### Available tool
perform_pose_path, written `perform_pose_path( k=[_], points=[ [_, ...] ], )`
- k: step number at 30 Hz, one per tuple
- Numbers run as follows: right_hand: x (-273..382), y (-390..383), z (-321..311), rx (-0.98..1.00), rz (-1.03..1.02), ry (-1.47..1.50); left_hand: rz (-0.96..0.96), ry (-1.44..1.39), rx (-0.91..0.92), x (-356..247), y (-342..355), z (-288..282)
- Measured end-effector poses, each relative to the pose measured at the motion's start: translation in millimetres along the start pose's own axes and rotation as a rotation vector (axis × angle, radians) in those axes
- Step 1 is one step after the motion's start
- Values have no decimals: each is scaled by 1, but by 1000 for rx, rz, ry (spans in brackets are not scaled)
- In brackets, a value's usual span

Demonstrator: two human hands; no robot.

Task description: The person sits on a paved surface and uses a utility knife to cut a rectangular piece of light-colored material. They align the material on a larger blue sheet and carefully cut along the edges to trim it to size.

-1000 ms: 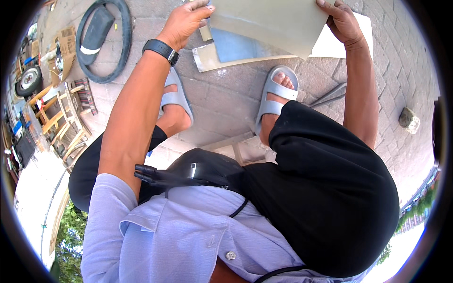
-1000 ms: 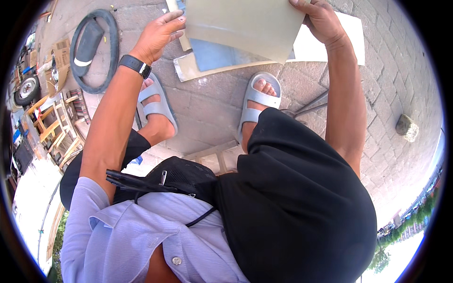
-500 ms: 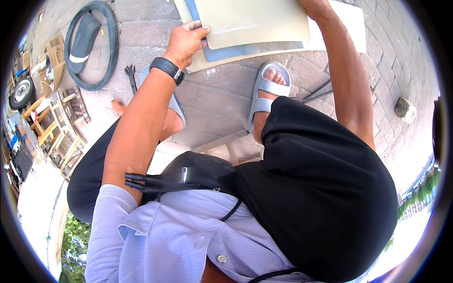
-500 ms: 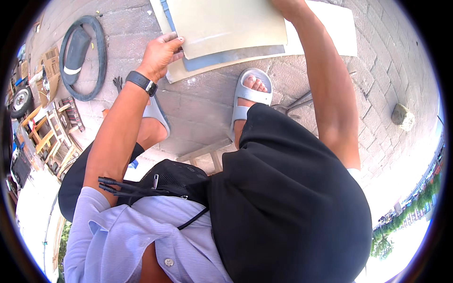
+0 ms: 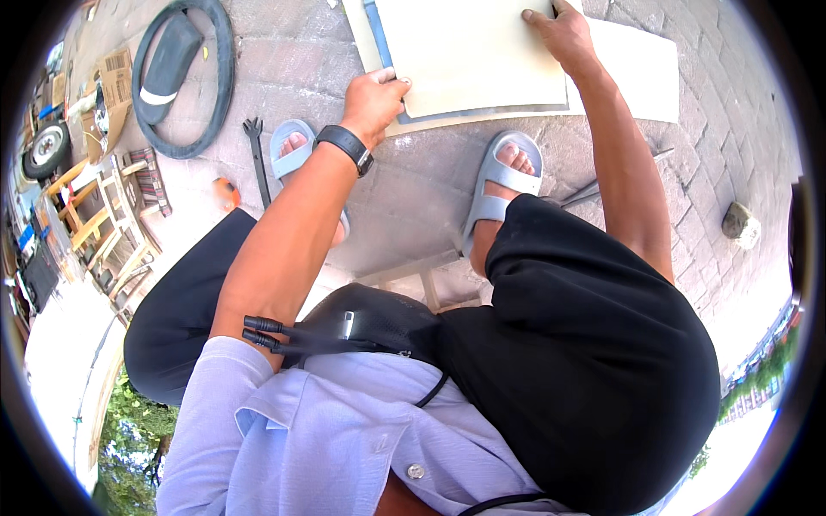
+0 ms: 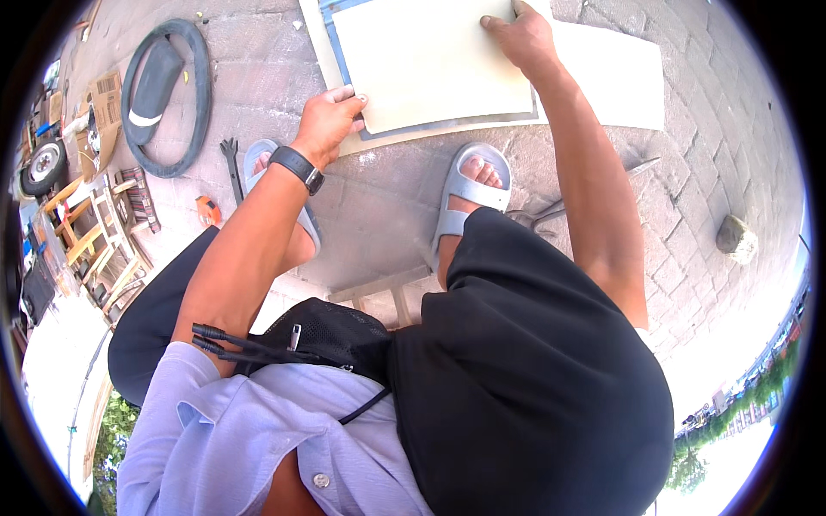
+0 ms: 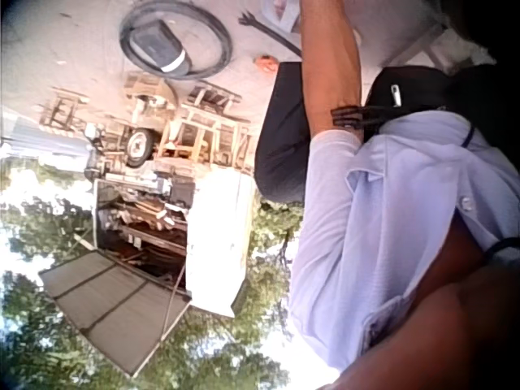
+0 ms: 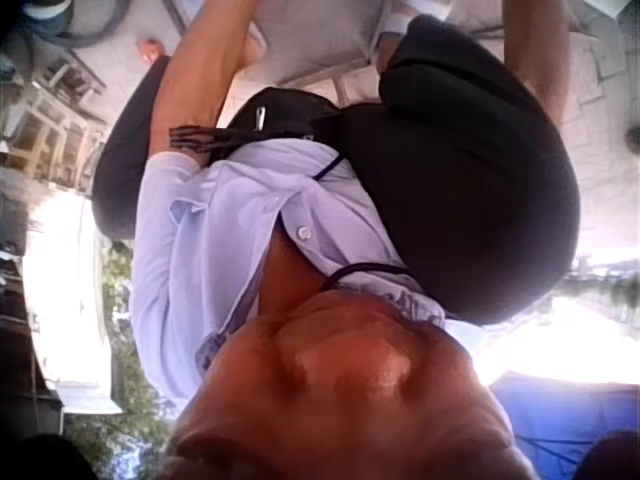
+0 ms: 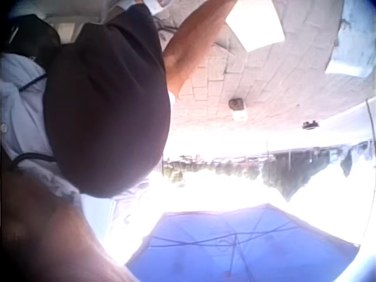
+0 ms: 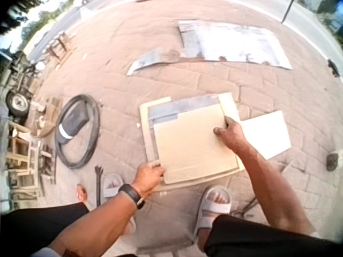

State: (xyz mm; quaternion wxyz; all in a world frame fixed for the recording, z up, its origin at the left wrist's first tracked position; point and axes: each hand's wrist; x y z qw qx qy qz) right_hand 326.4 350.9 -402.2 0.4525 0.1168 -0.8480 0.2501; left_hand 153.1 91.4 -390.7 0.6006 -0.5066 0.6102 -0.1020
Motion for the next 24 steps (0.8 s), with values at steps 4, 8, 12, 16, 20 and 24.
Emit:
perform_pose_path(
  k=[4, 8, 12, 16, 20, 24],
  points=[
    [-5, 0, -2, 16, -46, -99, -64, 132, 59, -9, 2, 0],
    [-12, 4, -9, 33, -41, -132, -28, 93, -90, -6, -1, 11],
    [-19, 3, -18, 75, -51, -122, -18, 109, -100, -9, -1, 14],
    [-36, -13, -31, 36, 62, -96, -57, 182, -15, -9, -1, 13],
    [-33, -48, -25, 21, 77, -237, 58, 296, -104, 7, 5, 11],
    [-50, -72, -22, -31, 27, -287, 111, 368, -124, 6, 4, 15]
  ],
)
Point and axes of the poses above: each hand's wrist, its own y-axis towards the middle knuckle, its own z-axis out of the palm, x = y × z, and after that the axes turned 8 degrees about y, right-handed
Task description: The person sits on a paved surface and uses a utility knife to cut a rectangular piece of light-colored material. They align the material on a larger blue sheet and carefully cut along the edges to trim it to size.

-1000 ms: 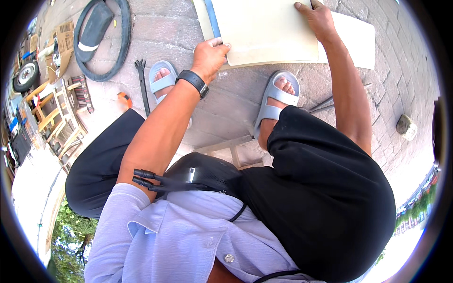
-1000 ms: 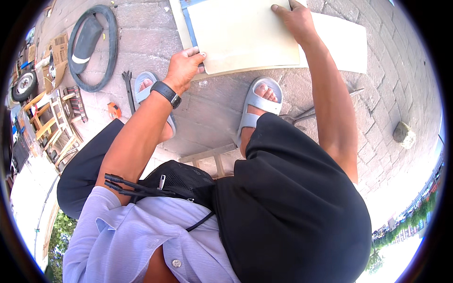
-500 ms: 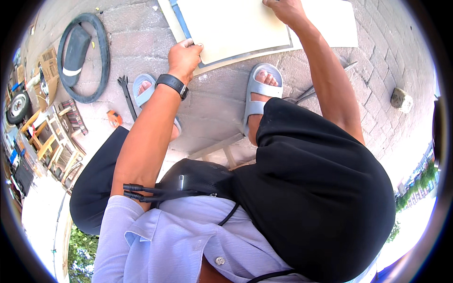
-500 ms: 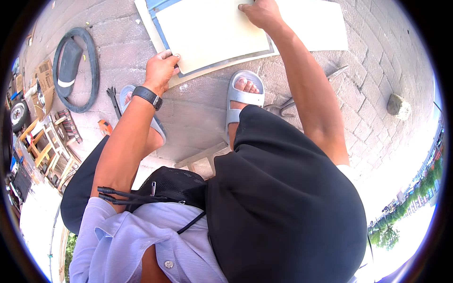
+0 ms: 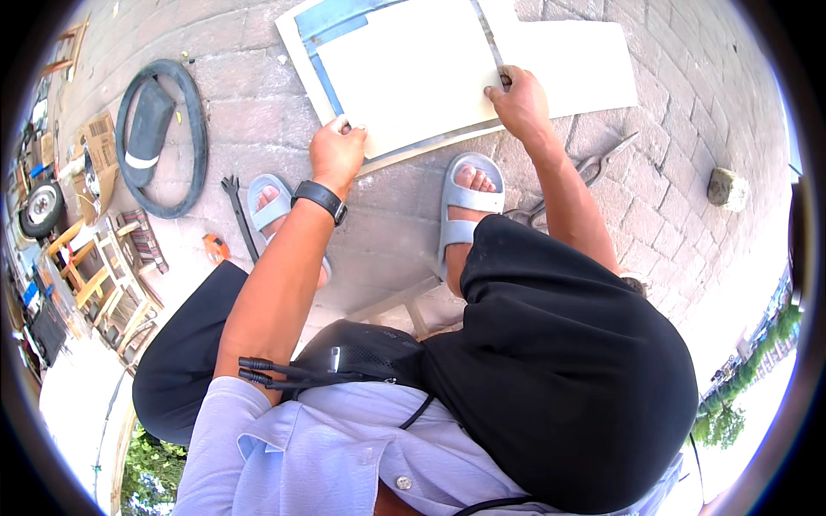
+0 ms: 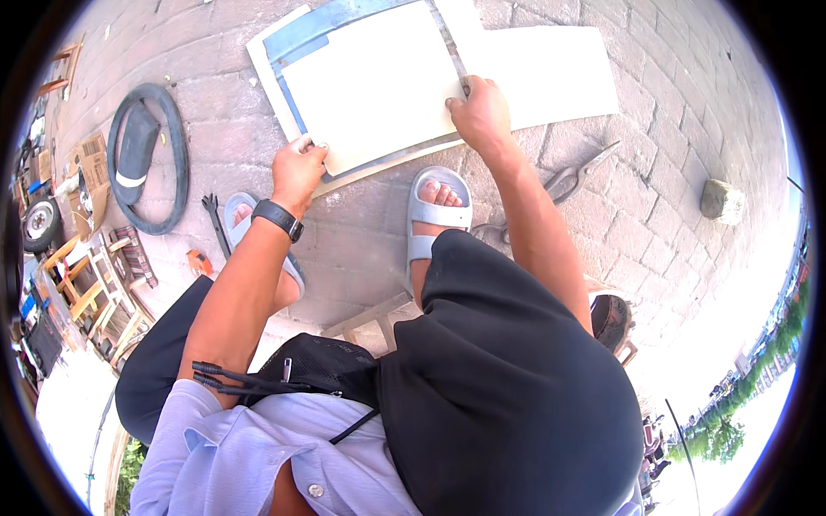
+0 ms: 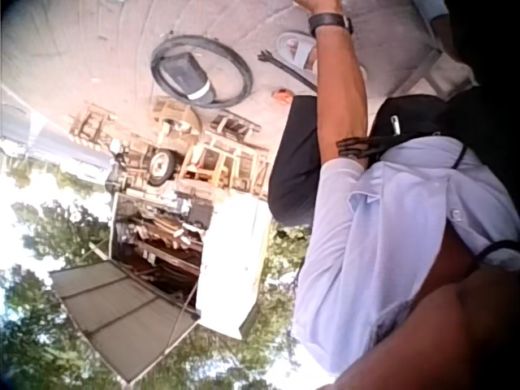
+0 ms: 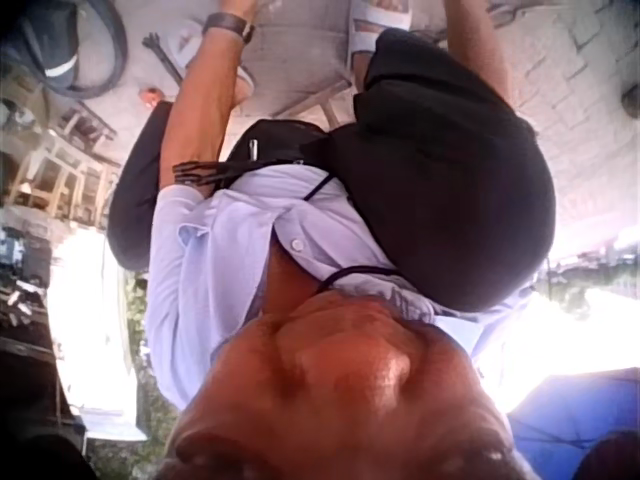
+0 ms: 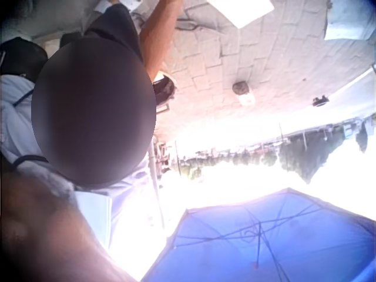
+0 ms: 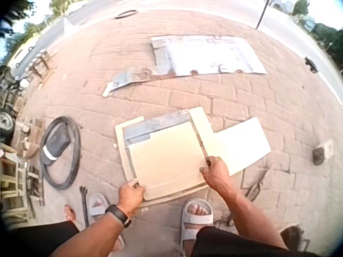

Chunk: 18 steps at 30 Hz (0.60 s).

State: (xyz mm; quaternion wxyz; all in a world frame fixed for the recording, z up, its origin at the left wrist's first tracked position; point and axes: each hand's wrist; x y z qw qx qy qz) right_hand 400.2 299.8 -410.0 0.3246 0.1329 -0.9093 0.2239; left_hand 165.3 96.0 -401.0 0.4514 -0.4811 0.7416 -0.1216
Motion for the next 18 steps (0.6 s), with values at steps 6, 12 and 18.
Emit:
perform_pose_path(
  k=[6, 12, 18],
  points=[
    [-3, -8, 6, -55, -32, 48, 60, 107, -48, -4, -6, -2],
    [-14, -8, 6, -76, -57, 70, 74, 253, -30, -4, -3, -1],
    [-12, -7, 11, -62, -57, 49, 181, 340, -93, 1, -4, -2]
  ],
)
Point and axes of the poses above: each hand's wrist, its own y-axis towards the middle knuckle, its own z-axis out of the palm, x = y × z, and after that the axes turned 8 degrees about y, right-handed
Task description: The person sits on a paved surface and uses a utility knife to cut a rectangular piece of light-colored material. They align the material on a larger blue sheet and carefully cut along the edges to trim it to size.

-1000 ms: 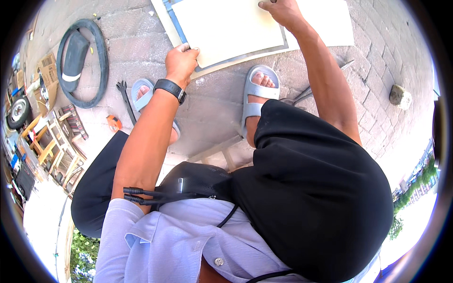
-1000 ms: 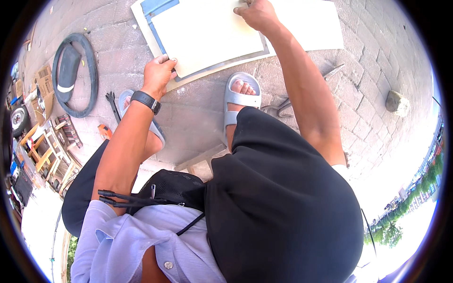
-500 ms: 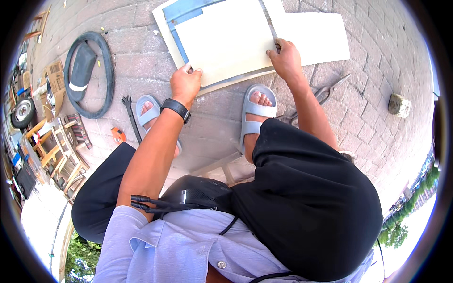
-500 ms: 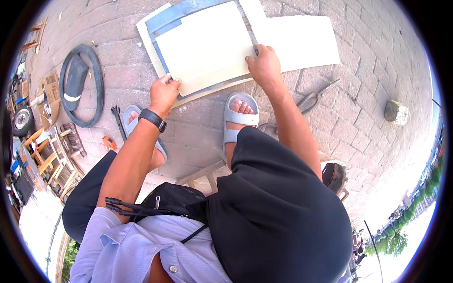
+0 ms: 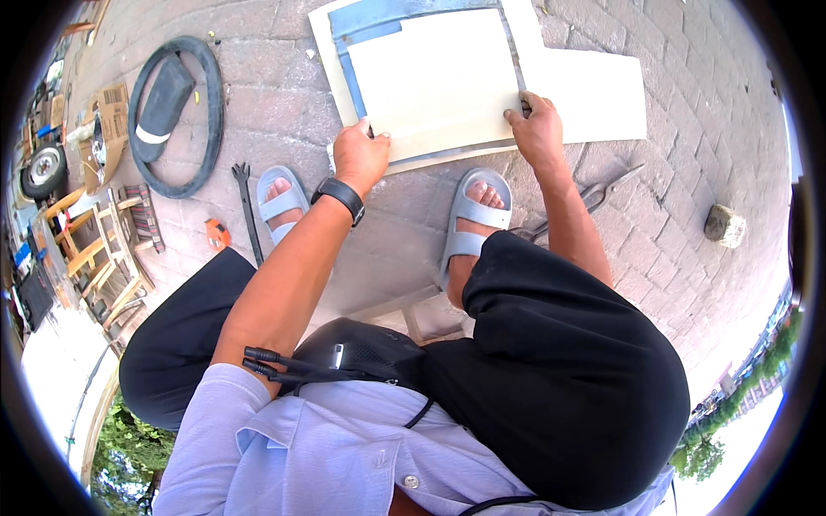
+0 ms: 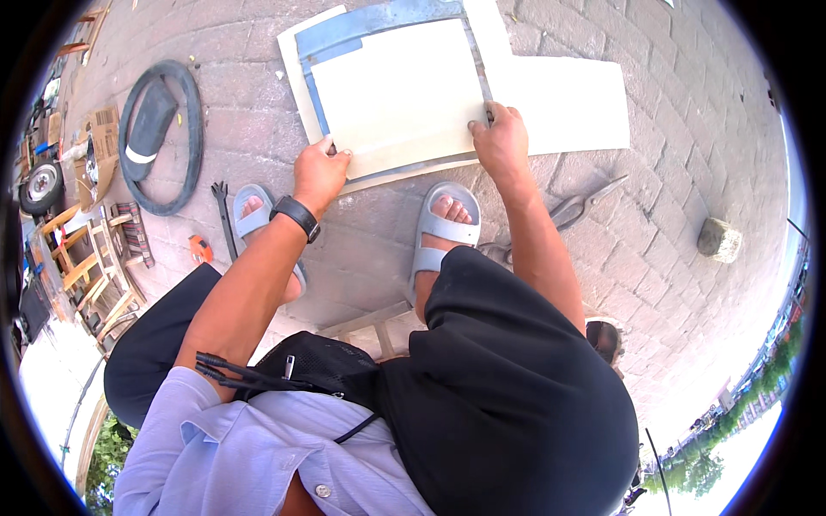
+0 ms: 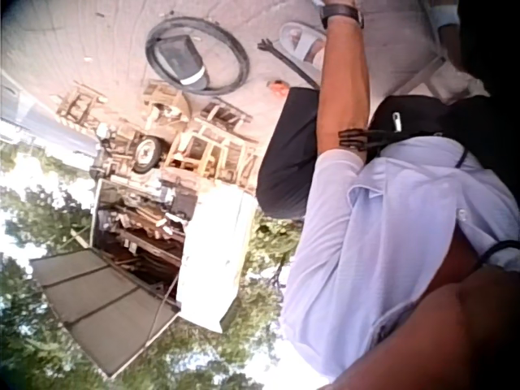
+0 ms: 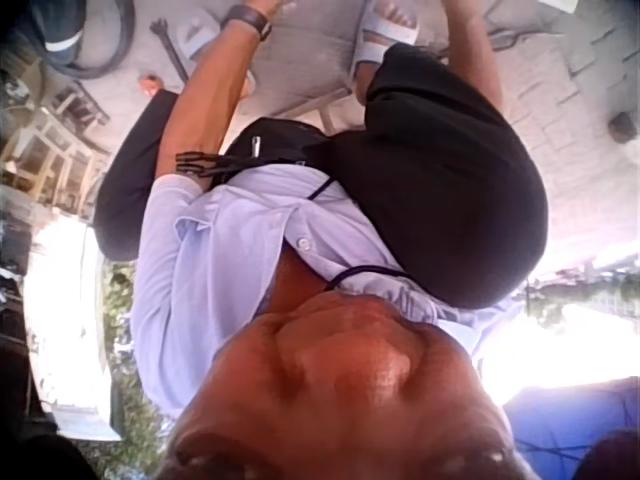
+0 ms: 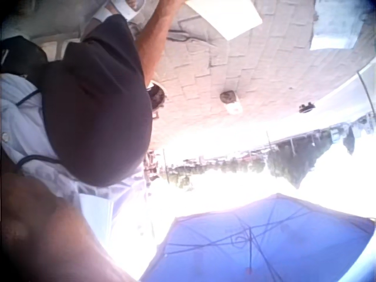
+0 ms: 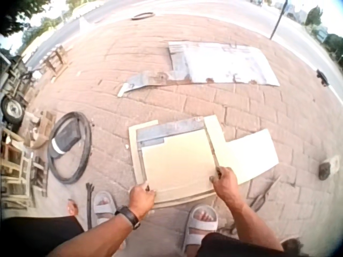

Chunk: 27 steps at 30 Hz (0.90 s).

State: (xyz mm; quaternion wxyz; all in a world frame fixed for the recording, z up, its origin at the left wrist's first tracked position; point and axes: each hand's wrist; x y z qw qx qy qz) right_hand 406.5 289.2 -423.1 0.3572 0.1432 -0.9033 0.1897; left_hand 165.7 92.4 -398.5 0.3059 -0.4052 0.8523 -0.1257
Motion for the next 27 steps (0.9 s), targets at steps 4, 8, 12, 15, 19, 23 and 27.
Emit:
perform_pose_path(
  k=[4, 8, 12, 15, 19, 23, 27],
  points=[
    [1, 0, 3, -37, -13, -10, 49, 66, -154, 12, 2, 19],
    [1, 1, 2, -28, 9, -20, 13, 75, -144, 8, 2, 21],
    [5, 2, -1, -2, 33, -29, 22, 64, -196, 9, 0, 24],
    [2, 2, 1, -10, 33, -20, -1, 59, -187, 7, 0, 24],
    [3, 2, 0, 3, 49, 16, -65, 5, 24, 0, 1, 11],
    [3, 3, 0, 6, 51, 23, -47, 39, 4, -2, 0, 8],
    [4, 2, -1, 4, 59, 22, -36, 46, -38, -5, -4, 9]
  ],
)
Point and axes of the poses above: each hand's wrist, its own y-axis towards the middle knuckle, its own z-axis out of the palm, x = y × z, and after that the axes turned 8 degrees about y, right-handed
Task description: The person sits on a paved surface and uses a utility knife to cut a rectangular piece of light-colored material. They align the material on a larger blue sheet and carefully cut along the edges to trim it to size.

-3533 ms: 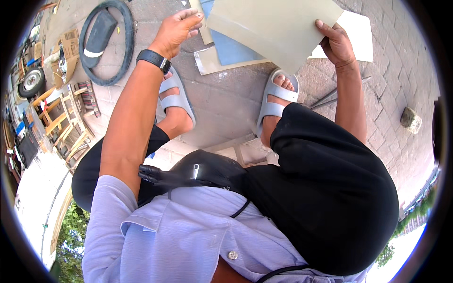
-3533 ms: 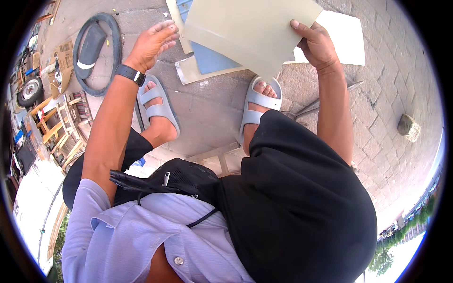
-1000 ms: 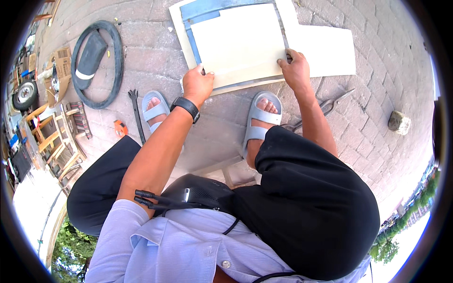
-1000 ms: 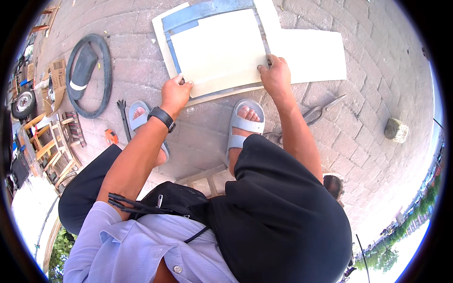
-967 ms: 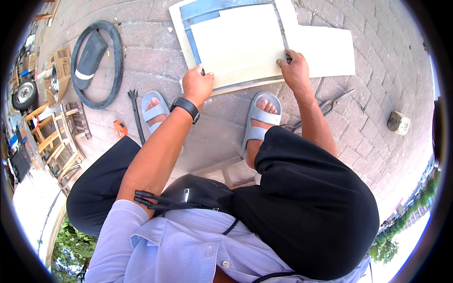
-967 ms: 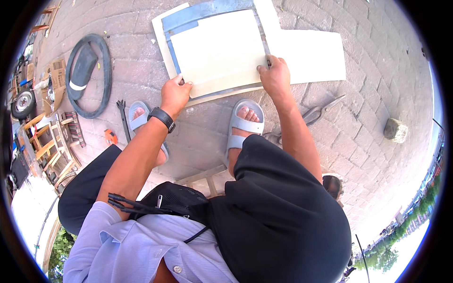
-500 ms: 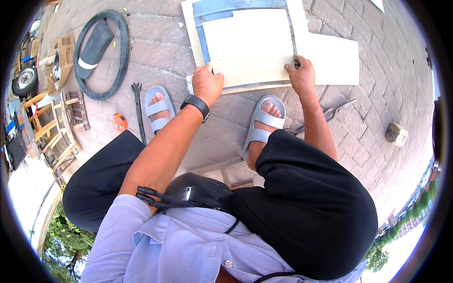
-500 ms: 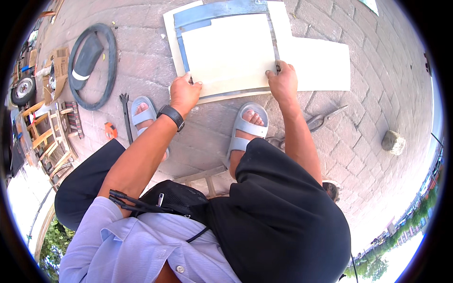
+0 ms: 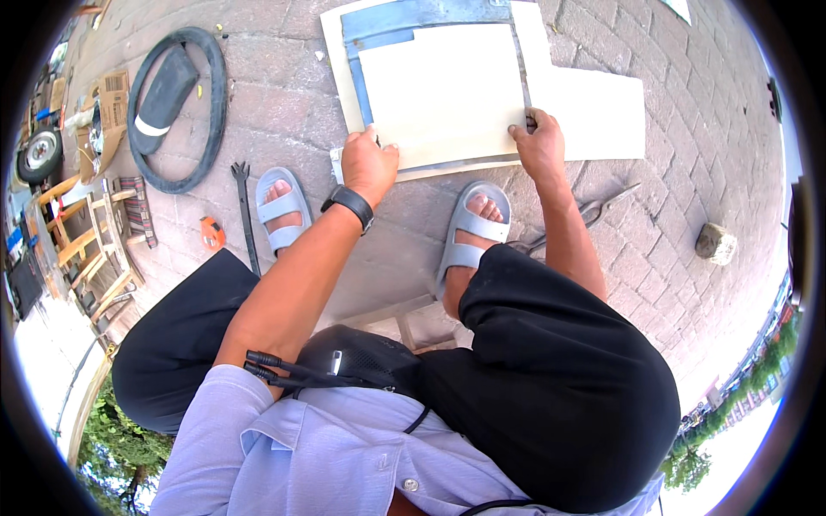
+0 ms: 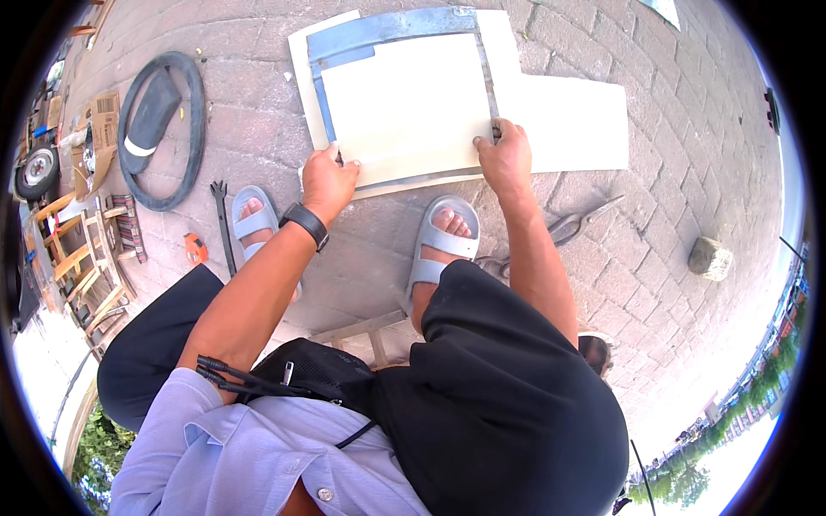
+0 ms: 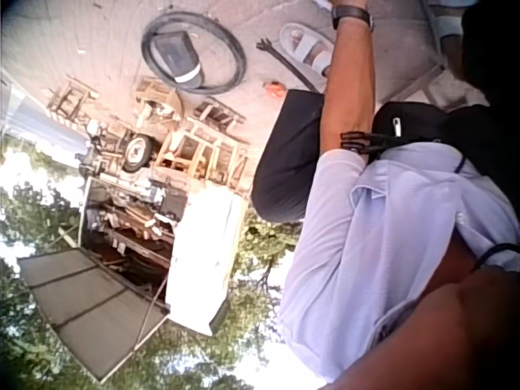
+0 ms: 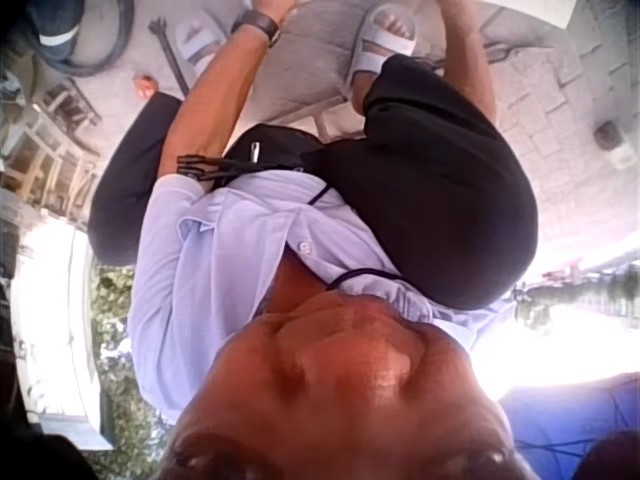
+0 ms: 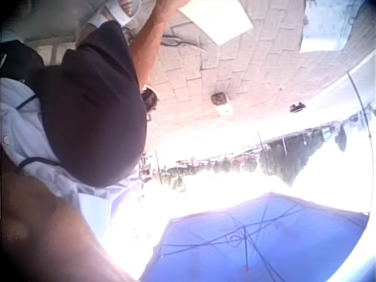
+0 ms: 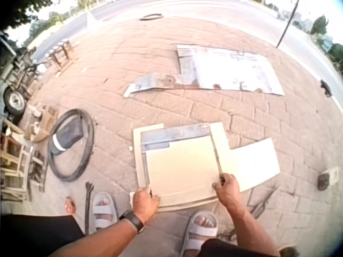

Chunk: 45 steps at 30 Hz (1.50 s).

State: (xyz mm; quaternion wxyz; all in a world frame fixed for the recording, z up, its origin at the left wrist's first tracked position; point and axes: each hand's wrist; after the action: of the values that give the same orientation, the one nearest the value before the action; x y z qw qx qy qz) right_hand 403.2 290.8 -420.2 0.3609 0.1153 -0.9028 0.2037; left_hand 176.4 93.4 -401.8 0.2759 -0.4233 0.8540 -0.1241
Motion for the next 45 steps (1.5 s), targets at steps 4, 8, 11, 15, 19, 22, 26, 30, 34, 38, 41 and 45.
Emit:
perform_pose_path(
  k=[4, 8, 11, 15, 19, 22, 26, 30, 34, 38, 41, 45],
  points=[
    [1, 1, 1, -3, -5, -23, -5, 14, -40, 1, -2, 5],
    [-2, 4, 1, 3, 18, 7, -14, 23, -63, 2, -4, 9],
    [-7, 4, 1, 14, 39, 47, -24, 20, -48, -1, -5, 6],
    [-5, 5, 2, 18, 42, 60, -42, 38, -64, -2, -7, 4],
    [-10, 5, 3, 18, 51, 91, -25, 47, -75, -2, -5, 3],
    [-7, 5, 2, 25, 42, 51, 9, 56, -137, 4, 0, 8],
    [-8, 4, 2, 20, 34, 71, -17, 81, -51, 4, 3, 5],
    [-8, 5, 2, -5, 15, -17, -44, 48, 34, 3, 5, 1],
    [-2, 2, 0, -5, 29, -16, -40, 15, 21, 1, 6, -2],
    [-1, 4, 0, 18, 40, 6, -53, -37, 11, 0, 5, -4],
    [-7, 9, 1, 28, 32, -7, -85, -121, 12, 5, 5, -3],
    [-7, 12, -2, 55, 56, -2, -101, -184, 91, -1, 4, -14]
  ],
)
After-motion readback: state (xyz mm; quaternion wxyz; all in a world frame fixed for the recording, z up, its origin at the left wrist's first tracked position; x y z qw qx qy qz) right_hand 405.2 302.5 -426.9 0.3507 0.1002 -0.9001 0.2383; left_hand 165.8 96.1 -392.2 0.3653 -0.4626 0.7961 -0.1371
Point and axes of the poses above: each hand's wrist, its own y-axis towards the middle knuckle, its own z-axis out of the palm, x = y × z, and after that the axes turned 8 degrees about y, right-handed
